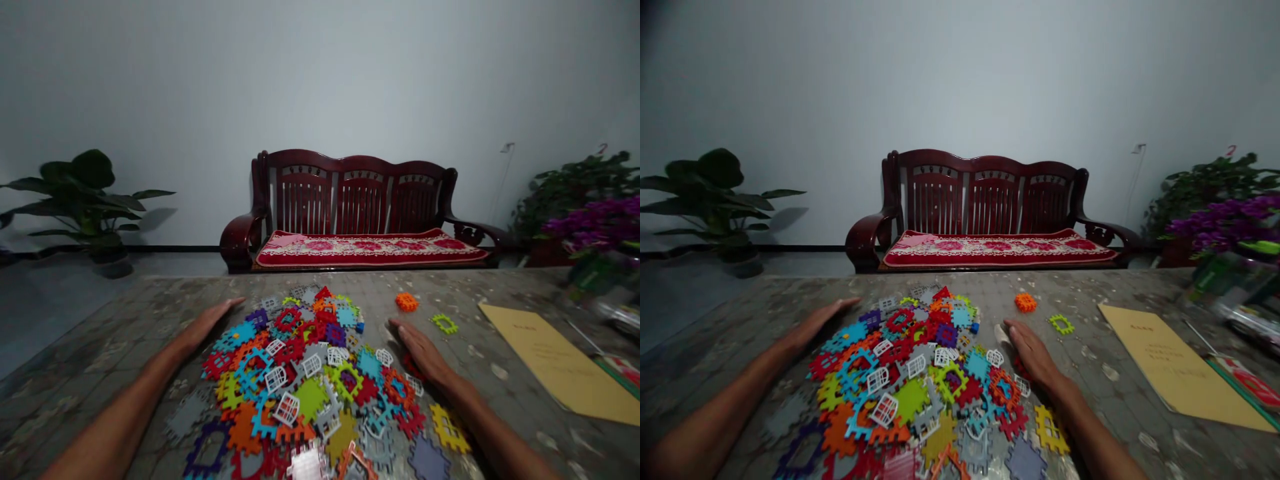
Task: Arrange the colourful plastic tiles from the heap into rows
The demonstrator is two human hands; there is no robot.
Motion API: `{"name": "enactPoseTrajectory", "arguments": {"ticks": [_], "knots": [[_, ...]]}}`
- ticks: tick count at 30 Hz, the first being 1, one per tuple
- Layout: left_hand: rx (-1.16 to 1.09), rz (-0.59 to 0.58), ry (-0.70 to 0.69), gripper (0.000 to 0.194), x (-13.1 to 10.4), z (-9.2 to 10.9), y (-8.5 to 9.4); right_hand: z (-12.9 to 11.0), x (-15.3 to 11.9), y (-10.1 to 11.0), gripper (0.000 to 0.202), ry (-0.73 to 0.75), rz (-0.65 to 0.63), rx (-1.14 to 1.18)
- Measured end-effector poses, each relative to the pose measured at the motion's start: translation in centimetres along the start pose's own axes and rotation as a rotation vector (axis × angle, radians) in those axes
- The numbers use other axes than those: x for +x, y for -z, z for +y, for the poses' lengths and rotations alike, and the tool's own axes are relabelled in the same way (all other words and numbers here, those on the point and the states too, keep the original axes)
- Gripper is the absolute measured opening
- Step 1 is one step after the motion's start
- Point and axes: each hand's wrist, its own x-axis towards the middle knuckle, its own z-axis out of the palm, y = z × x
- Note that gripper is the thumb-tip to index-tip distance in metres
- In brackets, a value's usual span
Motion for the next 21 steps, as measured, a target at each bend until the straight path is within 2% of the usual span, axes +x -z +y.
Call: {"name": "enactPoseTrajectory", "arguments": {"ticks": [4, 7, 11, 16, 18, 21], "knots": [[-0.078, 0.016, -0.009, 0.084, -1.0, 0.0, -1.2, -1.4, -0.5, -2.7, 0.082, -0.002, 0.099, 0.096], [-0.209, -0.023, 0.034, 0.085, -0.4, 0.7, -2.6, -3.1, -0.1, -4.9, 0.076, 0.005, 0.107, 0.127], [-0.325, -0.025, 0.080, 0.087, 0.9, 1.5, -4.2, -4.1, 0.0, -6.6, 0.068, -0.002, 0.126, 0.143], [-0.477, 0.022, 0.138, 0.084, 2.3, 2.5, -5.4, -4.1, -0.5, -7.1, 0.071, -0.051, 0.245, 0.238], [-0.486, 0.027, 0.143, 0.084, 2.5, 2.5, -5.1, -4.0, -0.7, -6.7, 0.069, -0.061, 0.264, 0.281], [-0.418, 0.017, 0.119, 0.087, 2.0, 1.7, -3.7, -3.9, -1.0, -5.5, 0.063, -0.059, 0.254, 0.305]]}}
